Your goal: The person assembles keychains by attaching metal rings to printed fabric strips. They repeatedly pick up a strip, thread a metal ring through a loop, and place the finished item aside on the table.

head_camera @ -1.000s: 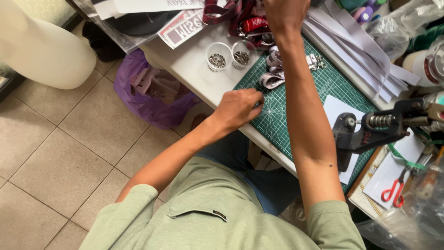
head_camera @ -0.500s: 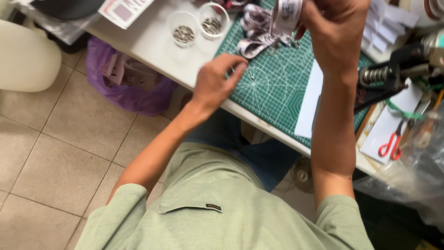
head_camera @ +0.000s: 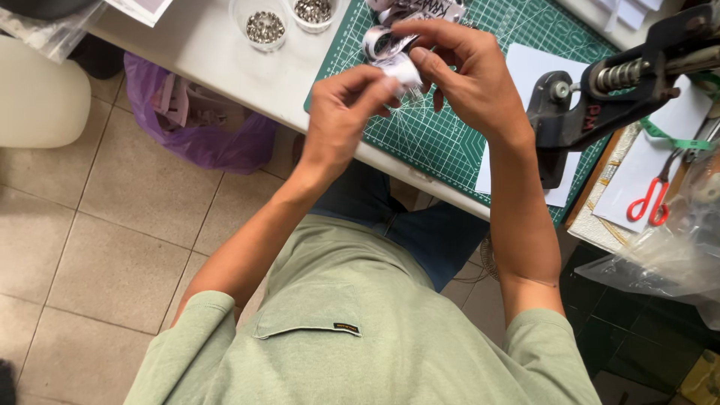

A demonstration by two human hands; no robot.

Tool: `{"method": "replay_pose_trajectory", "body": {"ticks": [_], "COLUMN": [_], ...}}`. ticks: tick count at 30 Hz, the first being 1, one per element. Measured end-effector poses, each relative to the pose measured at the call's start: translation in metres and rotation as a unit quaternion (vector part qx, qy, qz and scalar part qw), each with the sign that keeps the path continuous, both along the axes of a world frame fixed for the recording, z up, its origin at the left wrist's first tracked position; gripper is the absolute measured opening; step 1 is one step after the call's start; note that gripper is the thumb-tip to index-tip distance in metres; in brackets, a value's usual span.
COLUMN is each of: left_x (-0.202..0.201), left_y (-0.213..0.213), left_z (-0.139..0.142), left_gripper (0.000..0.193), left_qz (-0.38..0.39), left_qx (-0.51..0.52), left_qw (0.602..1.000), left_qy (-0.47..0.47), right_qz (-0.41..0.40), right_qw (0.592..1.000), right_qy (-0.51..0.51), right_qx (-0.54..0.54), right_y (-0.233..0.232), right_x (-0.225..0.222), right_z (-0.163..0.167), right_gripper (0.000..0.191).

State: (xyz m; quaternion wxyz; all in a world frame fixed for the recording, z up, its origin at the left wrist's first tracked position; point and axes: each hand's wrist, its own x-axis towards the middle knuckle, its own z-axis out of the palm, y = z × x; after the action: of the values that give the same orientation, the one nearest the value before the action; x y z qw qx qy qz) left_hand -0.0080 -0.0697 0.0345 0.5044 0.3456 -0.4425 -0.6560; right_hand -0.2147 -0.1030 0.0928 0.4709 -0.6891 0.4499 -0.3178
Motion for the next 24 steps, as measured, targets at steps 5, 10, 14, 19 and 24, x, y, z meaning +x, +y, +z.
{"method": "replay_pose_trajectory", "body": {"ticks": [5,10,14,19,24], "left_x": [0.026,0.032,0.021,0.012,0.005], "left_y": [0.0,0.005,0.008,0.01,0.011], "left_z": [-0.011,-0.018,-0.022,-0.021,-0.02], "left_gripper": [0.02,0.019,0.019,0.02,0.02], "left_qz": [0.069,0.112,0.102,0.083,0.088], "left_qx": [0.065,0.087,0.131,0.14,0.111], "left_qw": [0.984,0.985,0.982,0.986,0.99], "left_qy": [0.153,0.096,0.085,0.049,0.006], "right_qz": [-0.054,-0.045,-0.067,-0.111,-0.153], "right_qw": [0.989,0.95,0.944,0.971,0.985], "right_qy": [0.12,0.24,0.249,0.178,-0.044], "right_qx": [-0.074,-0.194,-0.205,-0.115,0.069], "right_y": [0.01,0.024,0.028,0.034,0.046], "right_x": [0.004,0.011,0.017,0.016,0.009], "right_z": [-0.024,-0.048,-0.056,-0.053,-0.046], "right_gripper": [0.017,0.017,0.012,0.008,0.01]}}
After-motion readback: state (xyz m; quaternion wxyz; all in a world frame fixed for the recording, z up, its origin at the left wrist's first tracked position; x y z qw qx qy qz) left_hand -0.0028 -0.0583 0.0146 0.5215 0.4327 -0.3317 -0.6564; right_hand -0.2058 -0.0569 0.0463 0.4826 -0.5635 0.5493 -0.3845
